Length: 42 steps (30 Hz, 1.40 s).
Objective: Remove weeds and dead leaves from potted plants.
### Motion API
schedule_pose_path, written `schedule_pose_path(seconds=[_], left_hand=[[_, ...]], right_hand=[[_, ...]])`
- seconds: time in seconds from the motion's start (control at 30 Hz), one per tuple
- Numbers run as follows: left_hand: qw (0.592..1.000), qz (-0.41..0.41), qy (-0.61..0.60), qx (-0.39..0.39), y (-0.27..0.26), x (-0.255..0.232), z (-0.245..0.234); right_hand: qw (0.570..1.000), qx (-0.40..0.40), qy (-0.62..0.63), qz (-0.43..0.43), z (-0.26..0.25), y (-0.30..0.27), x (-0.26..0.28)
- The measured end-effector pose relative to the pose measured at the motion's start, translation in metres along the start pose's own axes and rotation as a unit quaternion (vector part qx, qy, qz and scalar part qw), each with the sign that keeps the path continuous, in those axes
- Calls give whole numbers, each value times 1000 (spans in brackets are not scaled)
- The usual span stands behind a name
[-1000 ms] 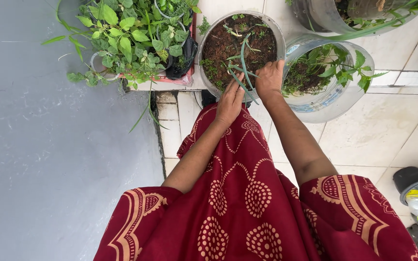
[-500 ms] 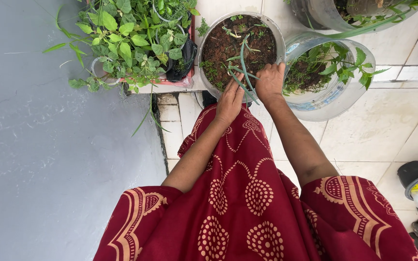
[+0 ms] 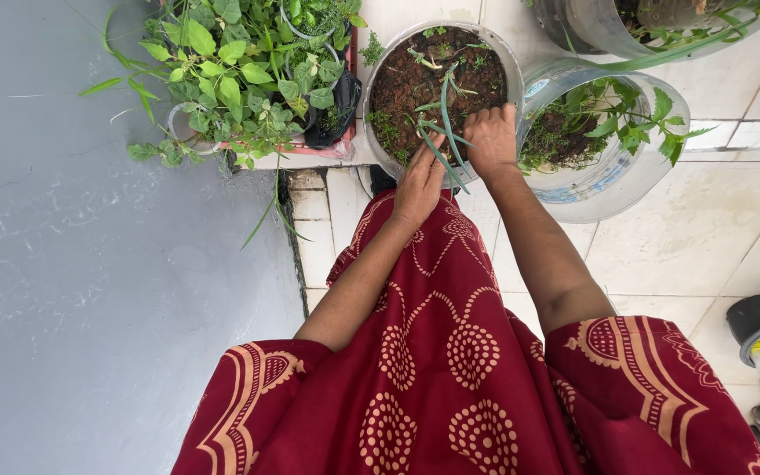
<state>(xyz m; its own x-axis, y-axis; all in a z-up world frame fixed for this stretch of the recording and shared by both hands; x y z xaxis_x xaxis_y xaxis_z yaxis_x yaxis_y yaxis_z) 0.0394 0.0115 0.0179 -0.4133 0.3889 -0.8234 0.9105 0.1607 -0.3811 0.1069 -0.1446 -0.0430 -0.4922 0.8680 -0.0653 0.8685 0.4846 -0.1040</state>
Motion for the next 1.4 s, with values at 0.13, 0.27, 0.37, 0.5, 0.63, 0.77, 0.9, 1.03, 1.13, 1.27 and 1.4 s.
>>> schedule_pose_path(seconds=[0.13, 0.27, 0.37, 0.5, 0.63, 0.77, 0.9, 1.03, 1.13, 1.27, 1.4], left_hand=[[1000, 3, 0, -4, 1, 1, 3], [1000, -2, 15, -4, 3, 7, 10], [1000, -11, 23, 1, 4, 8, 14], [998, -44, 40, 26, 5, 1, 16], [998, -41, 34, 26, 3, 1, 17], [998, -39, 34, 26, 2, 2, 17], [998, -33, 41, 25, 1, 6, 19], [999, -19, 36, 27, 1, 5, 18], [999, -24, 24, 34, 1, 1, 17], [998, -30, 42, 35, -1, 13, 22], [998, -27, 16, 45, 0, -9, 13]], right_hand=[[999, -13, -32, 17, 5, -2, 0], [999, 28, -19, 27, 12, -2, 0], [998, 41, -34, 33, 4, 2, -1], [997, 41, -45, 37, 11, 1, -2], [997, 49, -41, 38, 12, 1, -2], [998, 36, -28, 45, 15, -3, -3], [998, 24, -17, 46, 15, -3, -4], [999, 13, -7, 50, 16, -5, -5], [999, -3, -4, 49, 16, -7, -6], [998, -30, 12, 47, 16, -10, -6], [996, -66, 26, 46, 10, -12, -7]])
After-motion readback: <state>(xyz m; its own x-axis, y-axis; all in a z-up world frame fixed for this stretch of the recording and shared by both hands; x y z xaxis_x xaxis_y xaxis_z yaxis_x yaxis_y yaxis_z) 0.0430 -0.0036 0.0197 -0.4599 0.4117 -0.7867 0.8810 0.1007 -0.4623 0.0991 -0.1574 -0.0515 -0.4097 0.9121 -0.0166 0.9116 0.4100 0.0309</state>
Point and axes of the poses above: each hand's wrist, its own y-axis towards the middle knuckle, its own z-axis out of the palm, x = y × z, the point moved 3 cm from there along y, towards the middle knuckle, and after that the axes turned 15 degrees about -x, right-handed, at the moved point
